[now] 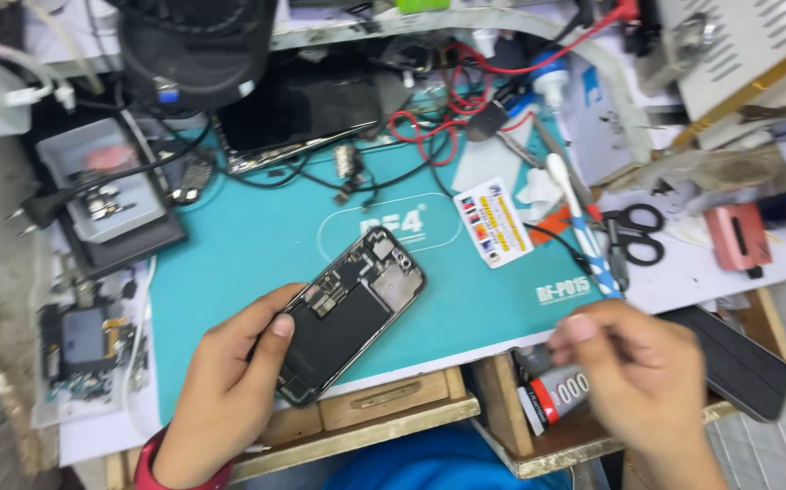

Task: Cleaning and inspecting internal components of a disassembled smartphone using a toothbrush, cleaning solution, and precision tools.

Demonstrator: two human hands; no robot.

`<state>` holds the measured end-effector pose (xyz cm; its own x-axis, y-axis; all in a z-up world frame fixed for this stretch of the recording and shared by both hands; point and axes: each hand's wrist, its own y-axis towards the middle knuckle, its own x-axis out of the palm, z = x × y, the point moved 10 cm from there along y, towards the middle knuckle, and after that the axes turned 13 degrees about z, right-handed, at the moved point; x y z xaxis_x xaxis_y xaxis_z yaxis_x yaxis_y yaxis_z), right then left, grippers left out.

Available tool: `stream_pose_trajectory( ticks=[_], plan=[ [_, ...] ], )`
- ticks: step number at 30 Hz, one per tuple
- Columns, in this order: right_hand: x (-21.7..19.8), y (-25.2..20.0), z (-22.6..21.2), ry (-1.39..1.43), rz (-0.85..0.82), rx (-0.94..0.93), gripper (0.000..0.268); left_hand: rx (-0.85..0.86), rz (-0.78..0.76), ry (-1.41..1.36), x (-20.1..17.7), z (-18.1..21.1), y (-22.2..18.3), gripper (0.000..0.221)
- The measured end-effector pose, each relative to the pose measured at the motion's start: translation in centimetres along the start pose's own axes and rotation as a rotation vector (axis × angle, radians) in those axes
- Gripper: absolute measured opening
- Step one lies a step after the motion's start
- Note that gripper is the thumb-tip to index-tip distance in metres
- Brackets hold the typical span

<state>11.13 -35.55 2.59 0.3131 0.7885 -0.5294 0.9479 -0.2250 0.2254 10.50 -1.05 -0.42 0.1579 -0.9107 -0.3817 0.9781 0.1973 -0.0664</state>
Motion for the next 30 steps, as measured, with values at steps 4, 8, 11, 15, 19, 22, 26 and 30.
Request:
stream_pose_trajectory(
  ticks=[4, 8, 11, 15, 19, 22, 26, 30],
  plan=[
    [-9.0, 1.2, 7.9, -0.05, 0.336, 0.052, 0.013, 0.138, -0.076, 0.166, 1.6, 1.3, 0.9, 0.041],
    [-17.7, 2.6, 17.1, -0.205, 0.482, 0.115, 0.016, 0.347, -0.068, 0.357, 2.6, 2.4, 1.5, 0.037],
    [-20.8, 3.1, 20.5, -0.367, 0.477, 0.117, 0.018, 0.457, -0.018, 0.473, 3.0, 2.4, 1.4, 0.037],
    [-19.2, 3.3, 19.5, -0.29, 0.447, 0.031, 0.01, 0.522, -0.049, 0.574, 3.9, 1.9, 0.9, 0.061],
    [-15.2, 4.2, 15.1, -0.287, 0.4, 0.053, 0.009, 0.548, -0.098, 0.729, 4.7, 1.2, 0.8, 0.1],
    [-13.1, 4.9, 13.6, -0.268, 0.34, 0.13, 0.013, 0.571, -0.126, 0.656, 4.8, 1.4, 0.6, 0.095],
    [-11.0, 5.0, 11.8, -0.287, 0.26, 0.084, 0.01, 0.661, -0.105, 0.601, 4.7, 2.4, 0.0, 0.088],
    [-7.3, 4.3, 6.4, -0.414, 0.216, -0.122, 0.013, 0.658, -0.083, 0.519, 4.2, 3.2, 0.1, 0.083]
  ],
)
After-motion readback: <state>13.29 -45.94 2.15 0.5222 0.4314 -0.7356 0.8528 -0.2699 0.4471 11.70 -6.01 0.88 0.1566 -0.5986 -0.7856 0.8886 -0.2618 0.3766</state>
